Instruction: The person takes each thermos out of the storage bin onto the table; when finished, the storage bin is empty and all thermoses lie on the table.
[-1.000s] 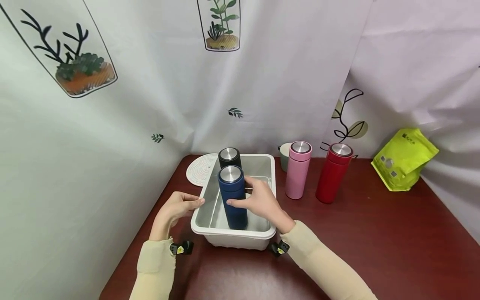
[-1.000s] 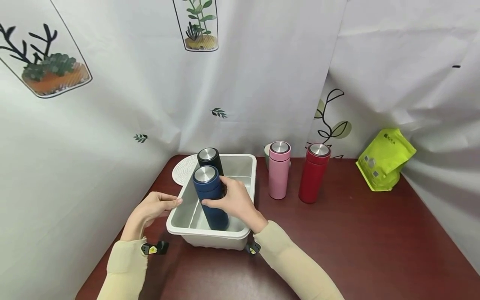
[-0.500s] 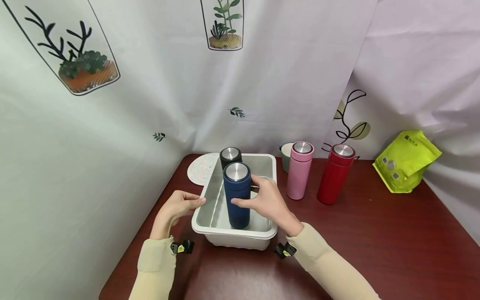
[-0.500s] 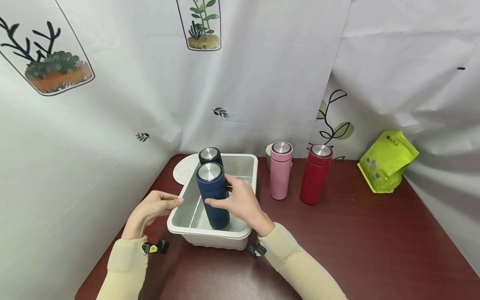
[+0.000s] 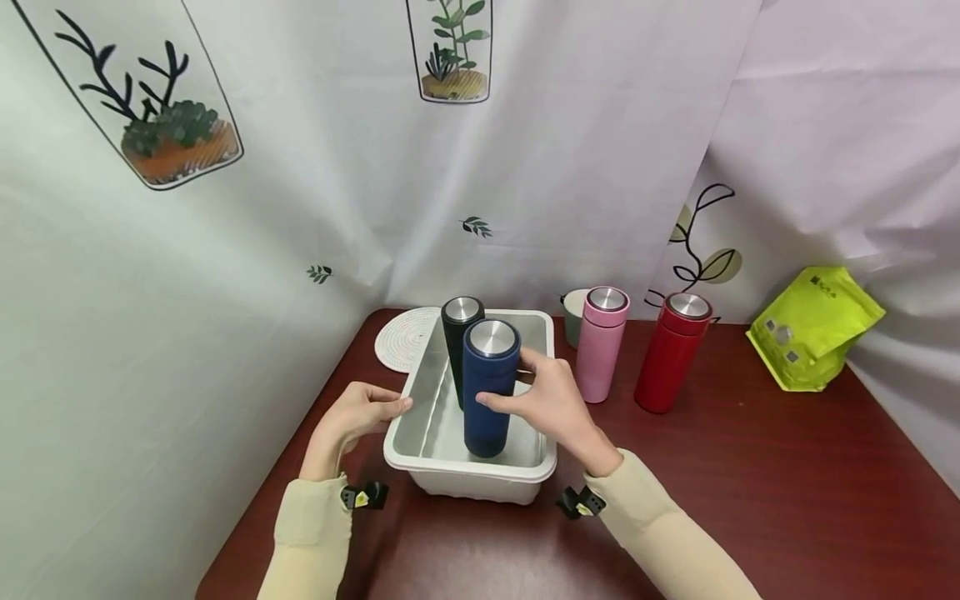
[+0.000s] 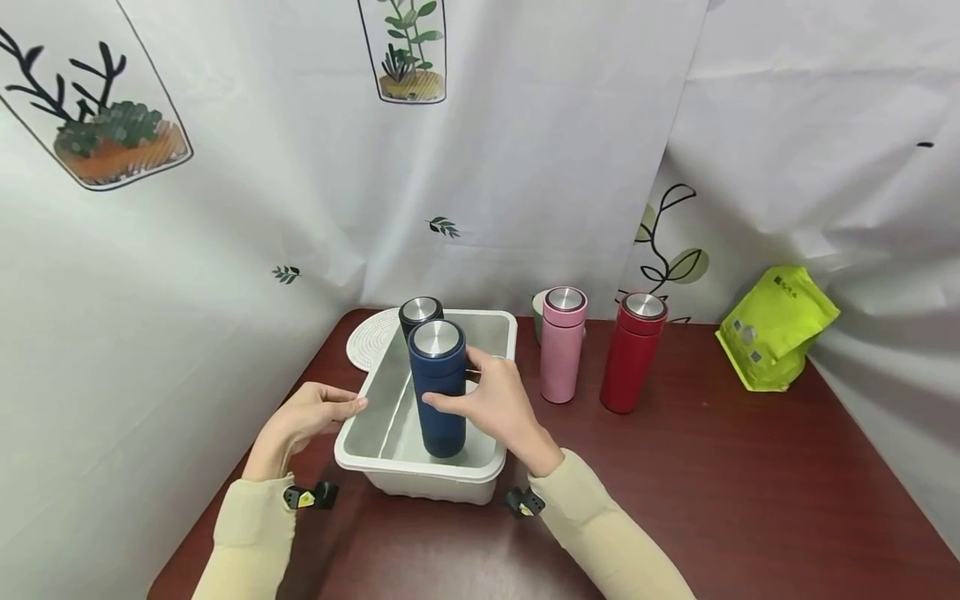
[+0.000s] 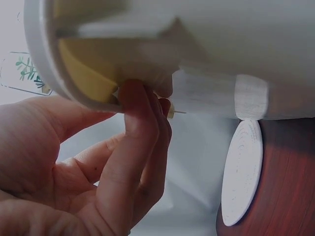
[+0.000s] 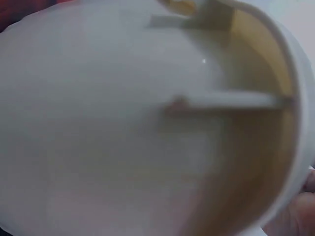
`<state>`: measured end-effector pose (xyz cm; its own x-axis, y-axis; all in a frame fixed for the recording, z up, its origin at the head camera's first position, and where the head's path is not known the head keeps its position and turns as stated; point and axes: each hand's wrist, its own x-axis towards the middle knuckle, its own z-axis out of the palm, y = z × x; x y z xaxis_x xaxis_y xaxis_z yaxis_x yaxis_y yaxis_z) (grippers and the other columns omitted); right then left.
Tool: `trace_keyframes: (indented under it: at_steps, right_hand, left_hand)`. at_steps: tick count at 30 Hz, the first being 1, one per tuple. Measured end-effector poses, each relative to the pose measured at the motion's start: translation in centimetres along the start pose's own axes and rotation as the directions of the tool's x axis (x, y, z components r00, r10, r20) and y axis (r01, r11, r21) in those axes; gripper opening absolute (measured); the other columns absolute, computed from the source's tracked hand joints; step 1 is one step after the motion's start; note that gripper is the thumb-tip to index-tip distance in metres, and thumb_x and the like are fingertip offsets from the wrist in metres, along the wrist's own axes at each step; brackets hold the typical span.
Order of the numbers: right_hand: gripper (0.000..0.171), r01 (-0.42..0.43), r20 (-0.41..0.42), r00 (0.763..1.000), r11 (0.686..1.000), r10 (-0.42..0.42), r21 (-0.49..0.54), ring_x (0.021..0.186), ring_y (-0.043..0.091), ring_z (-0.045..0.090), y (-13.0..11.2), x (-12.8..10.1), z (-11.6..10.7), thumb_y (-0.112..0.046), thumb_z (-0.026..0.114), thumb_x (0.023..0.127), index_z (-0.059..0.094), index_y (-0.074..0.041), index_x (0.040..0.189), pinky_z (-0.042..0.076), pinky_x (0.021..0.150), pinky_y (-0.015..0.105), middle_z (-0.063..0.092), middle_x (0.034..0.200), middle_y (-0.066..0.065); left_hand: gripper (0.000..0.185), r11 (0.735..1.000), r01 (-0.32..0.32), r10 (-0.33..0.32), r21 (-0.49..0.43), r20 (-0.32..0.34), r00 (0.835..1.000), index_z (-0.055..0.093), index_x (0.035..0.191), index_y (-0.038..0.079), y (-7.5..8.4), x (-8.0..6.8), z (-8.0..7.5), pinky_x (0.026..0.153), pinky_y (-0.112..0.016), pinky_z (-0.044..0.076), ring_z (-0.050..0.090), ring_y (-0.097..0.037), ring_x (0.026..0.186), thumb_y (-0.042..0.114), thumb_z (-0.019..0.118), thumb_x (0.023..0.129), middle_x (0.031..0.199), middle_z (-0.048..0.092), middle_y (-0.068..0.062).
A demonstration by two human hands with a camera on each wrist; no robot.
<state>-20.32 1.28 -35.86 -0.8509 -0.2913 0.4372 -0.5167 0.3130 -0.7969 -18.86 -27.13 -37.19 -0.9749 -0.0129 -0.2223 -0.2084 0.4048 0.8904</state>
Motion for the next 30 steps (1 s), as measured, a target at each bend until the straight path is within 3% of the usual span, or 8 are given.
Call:
trace_keyframes:
  at_steps: [10,18,30]
  right_hand:
    - [0.050,0.038,-0.105,0.994,0.999,-0.039,-0.008,0.095,0.012,0.071,-0.7,0.1,-2.9,-0.026,0.089,0.071,0.069,-0.014,0.116,0.058,0.084,0.030,0.074,0.104,0.000]
    - [0.051,0.042,-0.146,0.988,0.999,-0.043,-0.009,0.077,0.014,0.070,-1.4,-0.1,-4.6,-0.026,0.088,0.074,0.067,-0.015,0.119,0.059,0.069,0.026,0.075,0.100,0.002]
    - [0.055,0.093,-0.206,0.975,0.996,-0.090,0.008,0.091,0.019,0.073,-1.8,0.0,-6.4,-0.017,0.089,0.072,0.066,-0.011,0.122,0.060,0.080,0.033,0.074,0.108,0.006]
  left_hand:
    - [0.041,1.000,0.005,-0.005,0.022,-0.002,1.000,0.063,0.115,-0.015,0.3,0.0,0.1,0.086,-0.045,0.058,0.067,-0.021,0.090,0.015,0.071,0.090,0.105,0.070,-0.020]
    - [0.042,1.000,0.004,-0.004,0.003,0.006,1.000,0.062,0.117,-0.015,0.2,0.3,-0.1,0.090,-0.048,0.056,0.068,-0.022,0.091,0.016,0.071,0.090,0.115,0.065,-0.025]
    - [0.042,1.000,0.017,-0.017,0.008,0.001,1.000,0.063,0.117,-0.014,0.0,0.5,-0.3,0.090,-0.048,0.056,0.068,-0.021,0.089,0.017,0.072,0.089,0.114,0.066,-0.024]
